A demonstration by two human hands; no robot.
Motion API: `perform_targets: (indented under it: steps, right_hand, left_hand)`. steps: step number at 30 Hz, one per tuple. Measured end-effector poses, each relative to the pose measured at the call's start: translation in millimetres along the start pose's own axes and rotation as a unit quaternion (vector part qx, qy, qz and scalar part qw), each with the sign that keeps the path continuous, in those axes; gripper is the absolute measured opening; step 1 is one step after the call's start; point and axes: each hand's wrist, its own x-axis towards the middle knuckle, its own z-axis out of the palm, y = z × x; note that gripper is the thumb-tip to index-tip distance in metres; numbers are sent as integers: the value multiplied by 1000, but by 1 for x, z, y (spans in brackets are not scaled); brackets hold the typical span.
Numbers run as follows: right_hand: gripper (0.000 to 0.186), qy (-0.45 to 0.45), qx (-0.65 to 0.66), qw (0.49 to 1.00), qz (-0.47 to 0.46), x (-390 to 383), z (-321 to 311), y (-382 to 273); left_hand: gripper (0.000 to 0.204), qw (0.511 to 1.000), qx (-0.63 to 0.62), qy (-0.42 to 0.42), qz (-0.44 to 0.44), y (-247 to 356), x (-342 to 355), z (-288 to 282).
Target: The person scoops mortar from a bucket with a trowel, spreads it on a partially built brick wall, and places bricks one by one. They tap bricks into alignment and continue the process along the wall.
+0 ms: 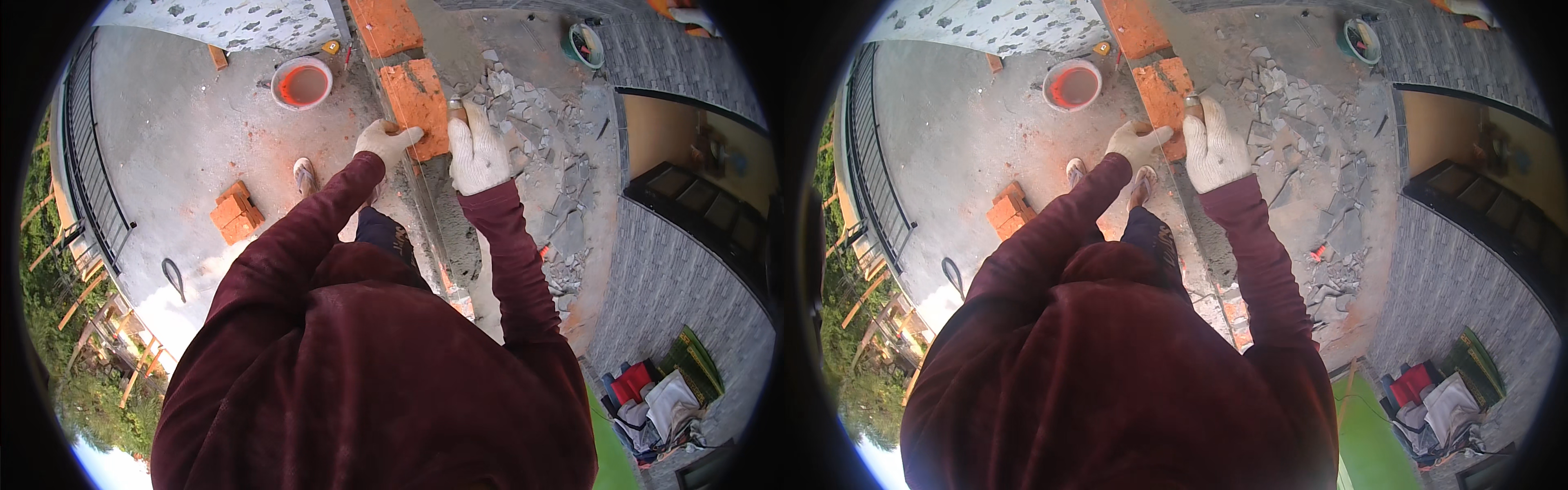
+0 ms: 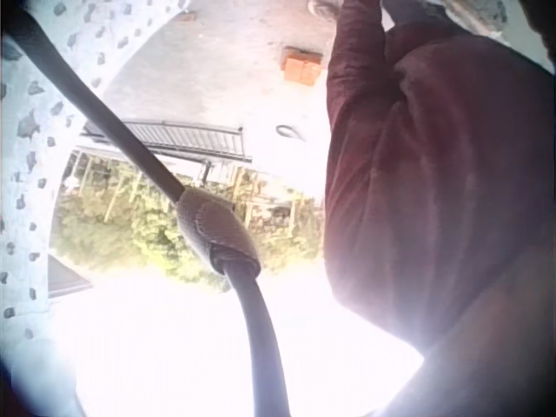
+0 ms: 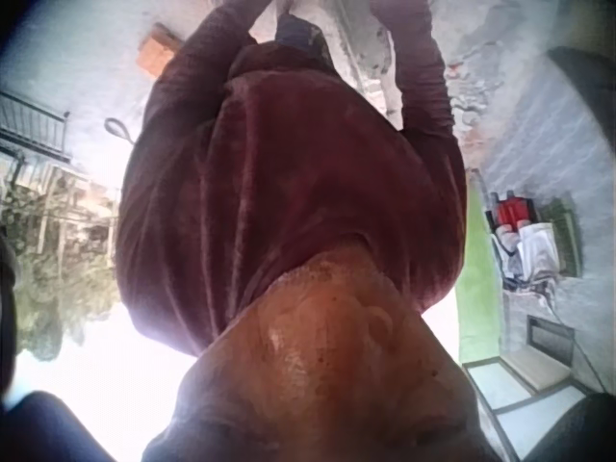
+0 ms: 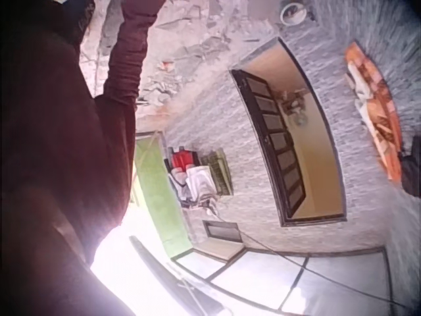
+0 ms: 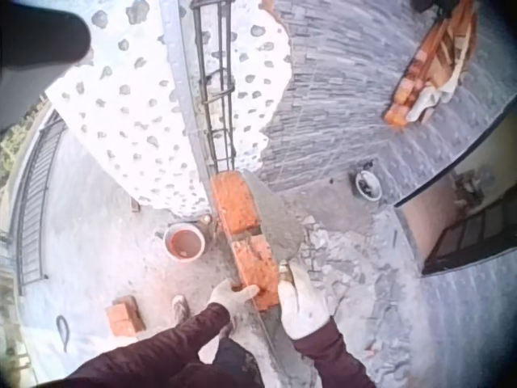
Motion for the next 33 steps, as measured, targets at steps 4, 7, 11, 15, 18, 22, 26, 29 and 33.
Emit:
perform_targets:
  steps: [4, 7, 11, 15, 18, 22, 26, 29, 33]
  right_hand:
    - [47, 55, 34, 998, 22, 1, -15, -12]
    - [50, 47, 31, 998, 31, -6, 3, -11]
    - [45, -113, -19, 981, 157, -16, 51, 21]
    - [46, -3, 46, 994, 99, -10, 33, -14]
    - [42, -2, 28, 993, 111, -11, 40, -14]
    - [46, -103, -8, 983, 149, 3, 52, 3]
    - [42, -61, 10, 991, 119, -2, 43, -7]
    - [39, -36, 33, 990, 131, -14, 57, 12]
    - [41, -61, -11, 992, 110, -34, 58, 24]
  left_hand:
    - [74, 1000, 14, -2, 10, 8, -2, -8]
    - [69, 999, 26, -17, 13, 22, -10, -9]
    - [69, 1000, -5, -1, 9, 13, -7, -5]
    - [68, 1000, -7, 17, 8, 9, -4, -4]
    - [67, 1000, -3, 27, 13, 12, -4, -3]
    - [67, 1000, -10, 15, 1, 15, -7, -6]
    - [70, 999, 9, 36, 11, 14, -4, -4]
    - [72, 999, 6, 30, 10, 13, -5, -1]
    - [73, 1000, 18, 2, 12, 18, -9, -8]
